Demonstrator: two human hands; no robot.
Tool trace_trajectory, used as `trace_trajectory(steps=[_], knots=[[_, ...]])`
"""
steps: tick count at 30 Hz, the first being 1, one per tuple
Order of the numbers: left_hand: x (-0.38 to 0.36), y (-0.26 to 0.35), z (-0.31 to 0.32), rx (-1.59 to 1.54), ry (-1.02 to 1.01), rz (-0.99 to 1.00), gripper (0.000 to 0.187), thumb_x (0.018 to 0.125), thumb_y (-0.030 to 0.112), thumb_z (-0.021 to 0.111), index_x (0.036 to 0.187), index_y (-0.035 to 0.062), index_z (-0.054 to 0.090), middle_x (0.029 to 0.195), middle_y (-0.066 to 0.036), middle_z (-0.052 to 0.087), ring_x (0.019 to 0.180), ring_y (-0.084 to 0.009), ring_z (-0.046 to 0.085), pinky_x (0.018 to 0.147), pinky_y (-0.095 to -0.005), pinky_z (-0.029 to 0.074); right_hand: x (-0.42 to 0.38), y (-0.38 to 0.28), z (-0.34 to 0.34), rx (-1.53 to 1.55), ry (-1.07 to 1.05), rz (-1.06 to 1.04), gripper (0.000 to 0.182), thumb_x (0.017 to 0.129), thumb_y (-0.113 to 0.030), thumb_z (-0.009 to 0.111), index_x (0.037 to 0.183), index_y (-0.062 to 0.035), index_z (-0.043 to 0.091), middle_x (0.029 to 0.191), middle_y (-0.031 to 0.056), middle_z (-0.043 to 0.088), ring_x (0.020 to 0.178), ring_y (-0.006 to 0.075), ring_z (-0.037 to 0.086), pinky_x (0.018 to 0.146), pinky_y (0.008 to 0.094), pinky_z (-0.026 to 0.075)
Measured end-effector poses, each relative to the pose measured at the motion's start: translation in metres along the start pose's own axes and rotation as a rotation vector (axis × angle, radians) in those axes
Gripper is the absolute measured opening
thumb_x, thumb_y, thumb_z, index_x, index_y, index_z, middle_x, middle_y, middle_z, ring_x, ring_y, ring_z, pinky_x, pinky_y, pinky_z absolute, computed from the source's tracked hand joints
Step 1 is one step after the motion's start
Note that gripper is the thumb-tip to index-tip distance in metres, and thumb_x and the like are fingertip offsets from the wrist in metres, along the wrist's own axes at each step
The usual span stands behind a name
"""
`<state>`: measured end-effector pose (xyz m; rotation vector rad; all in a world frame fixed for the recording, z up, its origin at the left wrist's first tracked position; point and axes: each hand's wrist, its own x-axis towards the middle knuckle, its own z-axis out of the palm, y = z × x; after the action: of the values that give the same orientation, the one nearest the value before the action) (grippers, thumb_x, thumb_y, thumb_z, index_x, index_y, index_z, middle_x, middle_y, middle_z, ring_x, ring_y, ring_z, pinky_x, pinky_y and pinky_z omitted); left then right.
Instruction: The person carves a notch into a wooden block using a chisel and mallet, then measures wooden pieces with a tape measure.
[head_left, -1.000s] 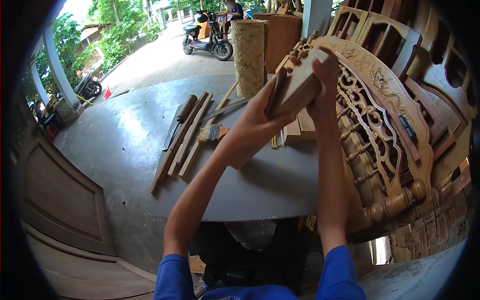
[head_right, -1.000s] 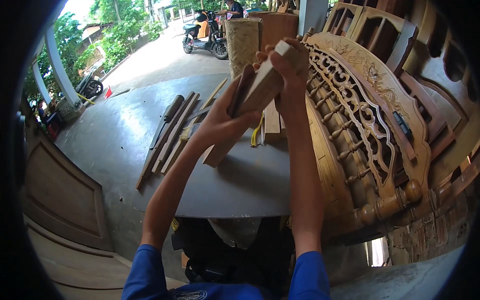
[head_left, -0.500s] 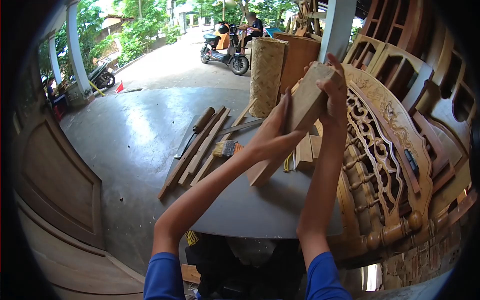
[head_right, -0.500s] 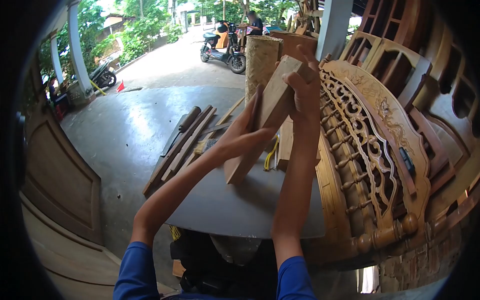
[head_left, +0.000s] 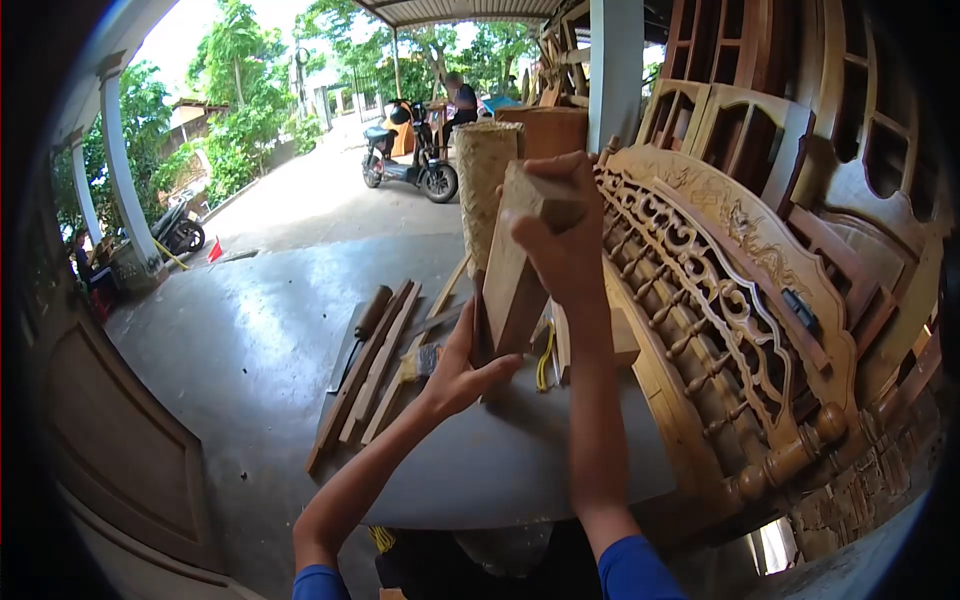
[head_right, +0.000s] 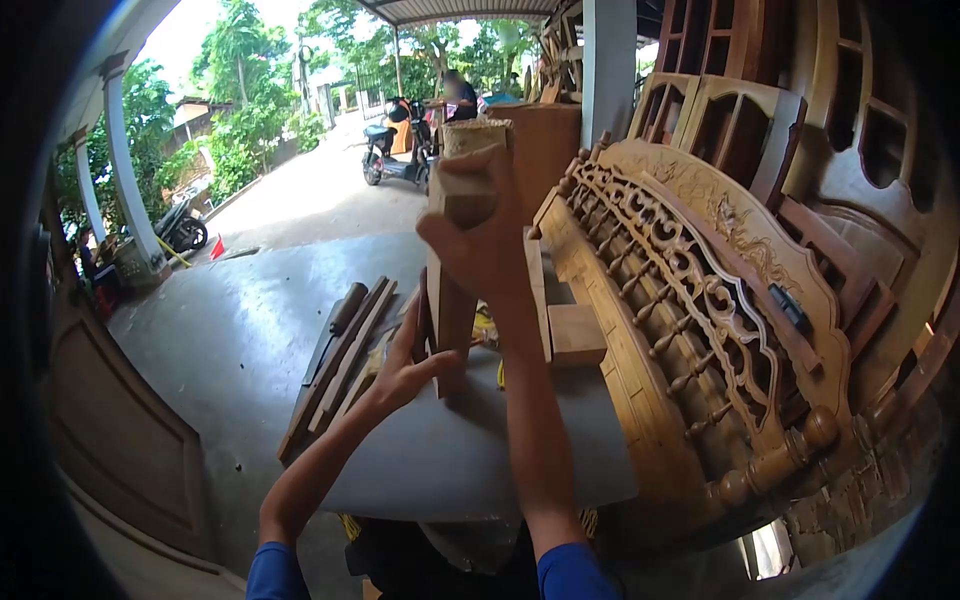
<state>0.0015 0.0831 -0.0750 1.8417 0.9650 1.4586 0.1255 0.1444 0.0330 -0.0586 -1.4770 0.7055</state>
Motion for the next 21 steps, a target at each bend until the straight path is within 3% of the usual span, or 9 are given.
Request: trace_trajectory(steps=[5, 8, 11, 13, 16, 18, 20, 21], knots=[[0.029, 0.074, -0.012, -0.2, 0.012, 0.213, 0.09, 0.075, 0.034, 0.061, 0.137, -0.003, 0.006, 0.138, -0.02, 0.021, 0.129, -0.0248, 0.02, 0.104, -0.0335, 0.016, -0.006, -0.027, 0.014, 0.049, -0.085, 0.07, 0.036, 0.059, -0.004, 0.059, 0.093, -0.0039, 0.045, 0.097, 0.01, 0.053, 0.089, 0.0157, 0.056, 0.076, 0.0278, 0.046], [0.014, 0.031, 0.002, -0.075, 0.103, 0.156, 0.089, 0.076, 0.036, 0.06, 0.137, -0.0029, 0.008, 0.136, -0.021, 0.024, 0.128, -0.0258, 0.021, 0.104, -0.0348, 0.015, -0.006, -0.016, 0.012, 0.036, -0.022, -0.006, 0.035, 0.058, -0.002, 0.059, 0.091, -0.0036, 0.046, 0.089, 0.0072, 0.05, 0.083, 0.0135, 0.051, 0.074, 0.0267, 0.044], [-0.025, -0.018, 0.003, 0.011, 0.019, -0.056, 0.087, 0.077, 0.039, 0.058, 0.136, -0.003, 0.01, 0.134, -0.022, 0.026, 0.128, -0.0278, 0.023, 0.104, -0.0351, 0.015, -0.004, -0.013, 0.003, 0.071, 0.028, 0.05, 0.035, 0.058, -0.003, 0.059, 0.09, -0.0029, 0.046, 0.087, 0.0069, 0.049, 0.083, 0.0136, 0.05, 0.075, 0.027, 0.043], [-0.025, -0.015, -0.006, -0.041, -0.05, -0.149, 0.082, 0.075, 0.035, 0.054, 0.136, -0.0012, 0.015, 0.134, -0.019, 0.029, 0.127, -0.026, 0.024, 0.104, -0.0347, 0.016, -0.004, -0.011, 0.003, 0.056, 0.028, 0.053, 0.035, 0.058, -0.004, 0.059, 0.09, -0.0027, 0.046, 0.086, 0.0067, 0.049, 0.082, 0.0134, 0.05, 0.075, 0.0268, 0.043], [0.016, 0.038, -0.019, -0.088, -0.045, 0.065, 0.08, 0.074, 0.036, 0.054, 0.134, -0.0032, 0.018, 0.133, -0.021, 0.03, 0.126, -0.0267, 0.026, 0.103, -0.0331, 0.019, -0.003, -0.018, 0.009, 0.049, -0.008, 0.014, 0.035, 0.057, -0.004, 0.059, 0.089, -0.0026, 0.046, 0.086, 0.0064, 0.048, 0.082, 0.0134, 0.05, 0.075, 0.0269, 0.042], [0.039, 0.074, -0.018, -0.357, -0.099, 0.178, 0.079, 0.073, 0.036, 0.05, 0.135, -0.0031, 0.018, 0.133, -0.021, 0.03, 0.125, -0.027, 0.028, 0.103, -0.0327, 0.02, -0.007, -0.024, 0.013, 0.058, -0.016, -0.006, 0.034, 0.057, -0.004, 0.059, 0.089, -0.0025, 0.046, 0.085, 0.0062, 0.048, 0.082, 0.0135, 0.049, 0.075, 0.027, 0.042], [0.025, 0.077, 0.004, -0.474, 0.017, 0.153, 0.078, 0.077, 0.041, 0.045, 0.135, -0.0032, 0.016, 0.134, -0.021, 0.029, 0.125, -0.027, 0.026, 0.103, -0.0338, 0.019, -0.01, -0.026, 0.017, 0.079, -0.002, -0.012, 0.034, 0.057, -0.004, 0.058, 0.088, -0.0023, 0.046, 0.085, 0.0059, 0.048, 0.083, 0.0136, 0.049, 0.076, 0.0269, 0.042], [0.017, 0.042, 0.009, -0.273, 0.082, 0.109, 0.077, 0.079, 0.042, 0.043, 0.135, -0.0033, 0.015, 0.134, -0.021, 0.028, 0.126, -0.0271, 0.026, 0.103, -0.0342, 0.019, -0.01, -0.025, 0.014, -0.041, 0.02, -0.065, 0.033, 0.057, -0.005, 0.059, 0.088, -0.0021, 0.046, 0.084, 0.0054, 0.047, 0.082, 0.0125, 0.049, 0.075, 0.0271, 0.042]])
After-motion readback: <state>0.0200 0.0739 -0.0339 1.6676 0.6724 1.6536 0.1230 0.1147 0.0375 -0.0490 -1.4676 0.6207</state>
